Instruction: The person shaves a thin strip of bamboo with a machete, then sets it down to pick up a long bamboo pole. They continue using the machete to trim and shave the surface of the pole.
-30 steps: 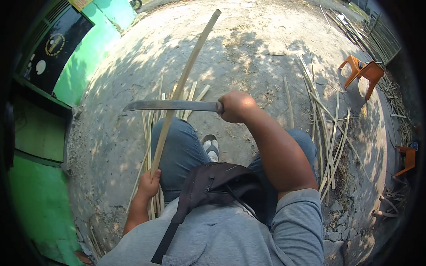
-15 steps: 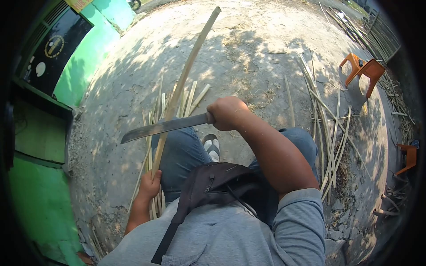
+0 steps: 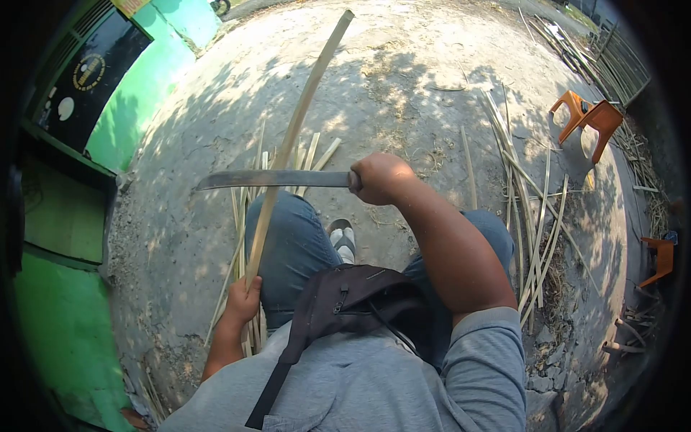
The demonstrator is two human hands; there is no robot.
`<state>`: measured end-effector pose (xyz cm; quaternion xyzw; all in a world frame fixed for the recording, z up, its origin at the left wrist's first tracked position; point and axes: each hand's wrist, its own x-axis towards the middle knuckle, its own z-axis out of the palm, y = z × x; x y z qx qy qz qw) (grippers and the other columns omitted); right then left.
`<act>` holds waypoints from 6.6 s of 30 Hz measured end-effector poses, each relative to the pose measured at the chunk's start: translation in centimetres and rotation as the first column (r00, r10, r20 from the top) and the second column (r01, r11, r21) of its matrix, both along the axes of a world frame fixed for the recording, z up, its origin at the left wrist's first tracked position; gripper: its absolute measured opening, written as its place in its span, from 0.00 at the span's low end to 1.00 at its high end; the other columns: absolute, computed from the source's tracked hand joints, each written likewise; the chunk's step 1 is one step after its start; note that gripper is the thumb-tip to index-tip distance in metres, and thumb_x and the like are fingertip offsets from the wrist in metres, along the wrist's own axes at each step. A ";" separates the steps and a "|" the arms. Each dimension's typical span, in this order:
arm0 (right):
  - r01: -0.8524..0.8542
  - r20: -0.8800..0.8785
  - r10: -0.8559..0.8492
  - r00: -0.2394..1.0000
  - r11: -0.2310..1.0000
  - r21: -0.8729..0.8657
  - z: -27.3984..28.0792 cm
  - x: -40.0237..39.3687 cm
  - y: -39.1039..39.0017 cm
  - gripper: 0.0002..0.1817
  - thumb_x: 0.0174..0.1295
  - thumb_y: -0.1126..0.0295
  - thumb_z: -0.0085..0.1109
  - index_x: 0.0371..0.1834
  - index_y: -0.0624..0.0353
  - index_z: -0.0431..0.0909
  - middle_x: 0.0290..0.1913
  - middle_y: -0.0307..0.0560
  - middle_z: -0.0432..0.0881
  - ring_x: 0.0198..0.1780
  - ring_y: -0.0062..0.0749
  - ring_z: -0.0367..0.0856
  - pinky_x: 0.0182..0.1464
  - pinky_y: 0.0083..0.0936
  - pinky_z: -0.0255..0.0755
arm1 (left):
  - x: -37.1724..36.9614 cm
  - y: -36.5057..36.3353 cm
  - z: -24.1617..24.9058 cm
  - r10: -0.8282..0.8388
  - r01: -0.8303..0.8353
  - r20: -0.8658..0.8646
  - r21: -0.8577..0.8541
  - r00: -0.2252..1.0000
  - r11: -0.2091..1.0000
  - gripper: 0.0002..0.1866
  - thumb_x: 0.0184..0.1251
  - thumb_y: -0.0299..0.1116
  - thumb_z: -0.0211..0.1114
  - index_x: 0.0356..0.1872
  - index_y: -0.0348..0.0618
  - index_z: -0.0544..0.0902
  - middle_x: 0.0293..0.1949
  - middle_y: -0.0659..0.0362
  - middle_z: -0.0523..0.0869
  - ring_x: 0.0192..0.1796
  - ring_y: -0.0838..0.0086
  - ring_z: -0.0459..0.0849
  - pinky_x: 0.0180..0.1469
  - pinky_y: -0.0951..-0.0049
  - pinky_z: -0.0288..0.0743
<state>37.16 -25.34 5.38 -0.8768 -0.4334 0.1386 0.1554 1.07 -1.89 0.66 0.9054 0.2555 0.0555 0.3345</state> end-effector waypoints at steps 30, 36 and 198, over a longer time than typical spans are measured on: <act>-0.009 -0.037 0.011 0.999 0.998 0.054 -1.0 0.4 0.1 0.11 0.63 0.59 0.62 0.40 0.50 0.89 0.38 0.54 0.89 0.44 0.54 0.88 0.49 0.46 0.81 | -0.2 0.2 -0.8 0.005 -0.004 0.043 -0.029 0.999 1.000 0.26 0.81 0.54 0.60 0.40 0.35 0.84 0.22 0.49 0.82 0.26 0.63 0.82 0.33 0.60 0.75; -0.009 -0.046 0.011 0.999 0.999 0.052 -0.9 0.3 0.2 0.11 0.63 0.59 0.63 0.41 0.50 0.89 0.39 0.53 0.89 0.45 0.54 0.87 0.49 0.45 0.81 | -0.1 0.0 -0.4 0.011 -0.010 0.029 -0.027 1.000 1.000 0.27 0.81 0.54 0.60 0.40 0.34 0.83 0.21 0.50 0.82 0.26 0.64 0.82 0.33 0.61 0.75; 0.322 -0.013 -0.341 0.940 0.873 0.367 0.9 1.9 -2.1 0.23 0.71 0.44 0.62 0.42 0.56 0.79 0.38 0.58 0.88 0.46 0.59 0.87 0.46 0.50 0.79 | 0.1 2.4 0.5 -0.031 -0.012 -0.149 -0.281 0.988 0.960 0.29 0.81 0.56 0.59 0.46 0.32 0.85 0.31 0.55 0.86 0.35 0.70 0.82 0.42 0.65 0.76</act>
